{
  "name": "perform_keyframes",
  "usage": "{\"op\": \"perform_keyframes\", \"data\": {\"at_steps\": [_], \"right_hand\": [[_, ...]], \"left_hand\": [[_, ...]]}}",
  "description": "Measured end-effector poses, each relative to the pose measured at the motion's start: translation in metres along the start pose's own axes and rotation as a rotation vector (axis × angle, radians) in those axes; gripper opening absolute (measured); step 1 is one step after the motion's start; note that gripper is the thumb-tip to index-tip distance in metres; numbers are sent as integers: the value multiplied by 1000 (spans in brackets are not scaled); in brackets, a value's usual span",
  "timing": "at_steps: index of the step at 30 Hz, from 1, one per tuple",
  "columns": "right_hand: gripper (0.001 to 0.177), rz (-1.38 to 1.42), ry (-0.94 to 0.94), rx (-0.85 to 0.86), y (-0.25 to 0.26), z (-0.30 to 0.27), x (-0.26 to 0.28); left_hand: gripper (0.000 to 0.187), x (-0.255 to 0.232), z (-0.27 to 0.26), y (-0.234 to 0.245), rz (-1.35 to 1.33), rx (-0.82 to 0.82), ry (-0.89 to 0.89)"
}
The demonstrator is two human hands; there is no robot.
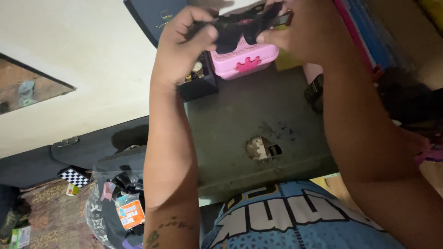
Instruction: The person organizes small items on a cluttered table, placing a ruler and small containers into a pink box, then handling a yellow notepad, a pink eraser, a small bottle, and sunglasses. They move items between the table and a nearby bag, arranging them into boxes and containers.
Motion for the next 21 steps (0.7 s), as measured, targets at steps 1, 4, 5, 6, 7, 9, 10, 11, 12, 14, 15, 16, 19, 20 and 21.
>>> {"op": "perform_keyframes", "data": {"at_steps": [1,4,5,6,7,9,10,11,12,14,15,16,19,20,21], "right_hand": [[52,2,2,2,-3,1,-2],[58,-157,-221,6,-6,2,-26],[48,-74,-150,-28,-4,4,-22],[38,14,-79,-59,-4,4,-17],[38,16,-81,-57,-10,4,-17],[23,269,-284,-174,-13,5,-28],[23,269,-282,-177,-18,10,-33],[25,256,-315,-178,-24,14,-40],[27,246,-351,-174,-31,17,-47],[33,115,-440,-137,-31,23,-36],[39,-18,-528,-100,-31,24,-34],[39,-16,-528,-98,-38,24,-48],[42,-13,-391,-96,-50,28,-62],[38,153,-402,-103,-49,27,-55],[35,319,-412,-110,-48,26,-47]], "left_hand": [[12,0,0,0,1,-3,0],[29,-10,-2,-12,72,114,-93],[27,-11,0,-11,334,41,-95],[27,-13,-1,-9,599,-35,-89],[27,-8,0,-8,600,-36,-86],[30,-10,5,-7,668,-86,-241],[30,-4,9,-4,668,-85,-245],[31,-1,12,-2,695,-87,-301],[32,3,13,0,724,-89,-351],[36,3,18,2,802,-88,-404],[40,3,20,2,878,-85,-459],[40,-4,19,-1,880,-85,-457],[37,0,22,-2,770,-79,-179],[36,-3,21,-1,710,-102,-204],[36,-5,20,1,649,-125,-229]]}}
Point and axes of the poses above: each hand's wrist, its own z-axis towards the middle knuckle, its own y-axis out of the back of the hand, x = y × z, the point moved 7 cm from there along z, towards the middle knuckle, and after that the axes turned 10 degrees about -x, right-handed, at the moved point
